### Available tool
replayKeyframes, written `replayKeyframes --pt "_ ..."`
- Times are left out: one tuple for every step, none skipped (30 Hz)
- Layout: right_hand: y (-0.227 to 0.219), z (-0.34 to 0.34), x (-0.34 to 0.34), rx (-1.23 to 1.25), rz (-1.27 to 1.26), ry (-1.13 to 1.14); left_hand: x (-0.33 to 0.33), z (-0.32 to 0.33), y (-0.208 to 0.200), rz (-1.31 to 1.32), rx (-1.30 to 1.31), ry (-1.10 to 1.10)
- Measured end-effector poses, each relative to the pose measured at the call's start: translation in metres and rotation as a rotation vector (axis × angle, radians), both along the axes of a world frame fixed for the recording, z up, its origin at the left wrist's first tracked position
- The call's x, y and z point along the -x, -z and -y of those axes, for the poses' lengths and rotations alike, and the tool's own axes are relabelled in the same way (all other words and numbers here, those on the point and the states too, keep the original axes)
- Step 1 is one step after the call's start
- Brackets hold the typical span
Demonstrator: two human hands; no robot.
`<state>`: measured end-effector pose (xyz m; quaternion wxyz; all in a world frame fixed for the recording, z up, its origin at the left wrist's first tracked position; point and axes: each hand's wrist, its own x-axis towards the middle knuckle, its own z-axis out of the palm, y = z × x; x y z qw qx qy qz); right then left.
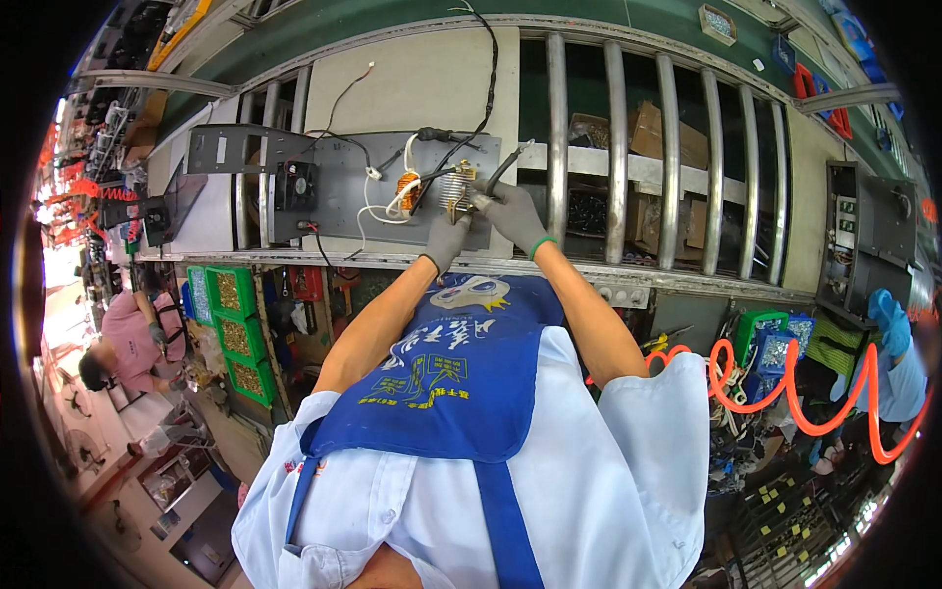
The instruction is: Assembling electronic components onto a metal plate using an air screwdriver on a factory assembly line.
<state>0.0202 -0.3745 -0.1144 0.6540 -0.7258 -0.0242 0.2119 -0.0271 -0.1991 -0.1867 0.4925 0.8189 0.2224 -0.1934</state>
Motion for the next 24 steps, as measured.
replayKeyframes --pt "0.003 0.002 -0.004 -0.031 -0.031 -0.008 -0.002 0.002 -0.004 0.003 0.011 0.003" --pt "0.005 0.005 -0.008 -0.028 -0.031 -0.003 -0.005 0.005 -0.007 0.007 0.022 0.006" --pt "0.002 0.005 -0.012 -0.008 -0.065 -0.045 -0.004 0.003 -0.006 0.008 0.021 0.001" --pt "-0.002 0.004 -0.017 0.012 -0.099 -0.088 -0.004 0.001 -0.004 -0.009 0.006 -0.006" --pt "-0.006 0.004 -0.021 0.011 -0.098 -0.093 -0.003 -0.001 -0.003 -0.025 -0.009 -0.013" --pt "-0.009 0.005 -0.026 0.077 -0.089 -0.153 -0.004 0.000 -0.004 -0.025 -0.008 -0.009" --pt "-0.010 0.007 -0.030 0.142 -0.079 -0.214 -0.004 0.001 -0.005 -0.027 0.012 -0.019" --pt "-0.009 0.008 -0.033 0.143 -0.081 -0.212 -0.004 0.002 -0.007 -0.030 0.032 -0.029" --pt "-0.008 0.009 -0.037 0.125 -0.095 -0.253 -0.005 0.002 -0.007 -0.029 0.031 -0.032" --pt "-0.006 0.009 -0.041 0.106 -0.111 -0.295 -0.005 0.001 -0.006 -0.062 0.024 -0.021" --pt "-0.004 0.009 -0.045 0.104 -0.111 -0.299 -0.005 0.000 -0.006 -0.095 0.017 -0.010" --pt "-0.004 0.009 -0.049 0.098 -0.152 -0.286 -0.005 0.000 -0.007 -0.098 0.016 -0.012" --pt "-0.004 0.008 -0.051 0.093 -0.193 -0.273 -0.006 0.001 -0.009 -0.078 0.026 -0.010" --pt "-0.004 0.007 -0.052 0.061 -0.207 -0.254 -0.006 0.001 -0.011 -0.058 0.037 -0.009" --pt "-0.007 0.005 -0.054 0.059 -0.209 -0.260 -0.005 0.000 -0.011 -0.060 0.035 -0.015" --pt "-0.009 0.003 -0.056 0.043 -0.224 -0.244 -0.006 -0.002 -0.011 -0.058 0.035 -0.009" --pt "-0.012 0.001 -0.057 0.026 -0.239 -0.228 -0.005 -0.003 -0.011 -0.057 0.035 -0.003" --pt "-0.011 0.002 -0.058 0.027 -0.241 -0.227 -0.007 -0.002 -0.015 -0.059 0.036 -0.002" --pt "-0.010 0.002 -0.060 0.016 -0.241 -0.227 -0.008 -0.001 -0.019 -0.104 0.073 -0.024" --pt "-0.010 0.003 -0.061 0.006 -0.241 -0.226 -0.010 0.000 -0.023 -0.149 0.111 -0.045" --pt "-0.009 0.002 -0.062 0.004 -0.241 -0.229 -0.011 -0.001 -0.024 -0.149 0.110 -0.048" --pt "-0.008 0.001 -0.063 0.011 -0.236 -0.218 -0.012 -0.002 -0.025 -0.171 0.110 -0.051" --pt "-0.007 0.000 -0.064 0.017 -0.232 -0.207 -0.013 -0.003 -0.026 -0.192 0.111 -0.052" --pt "-0.007 0.000 -0.066 0.016 -0.231 -0.205 -0.014 -0.003 -0.026 -0.192 0.111 -0.050"
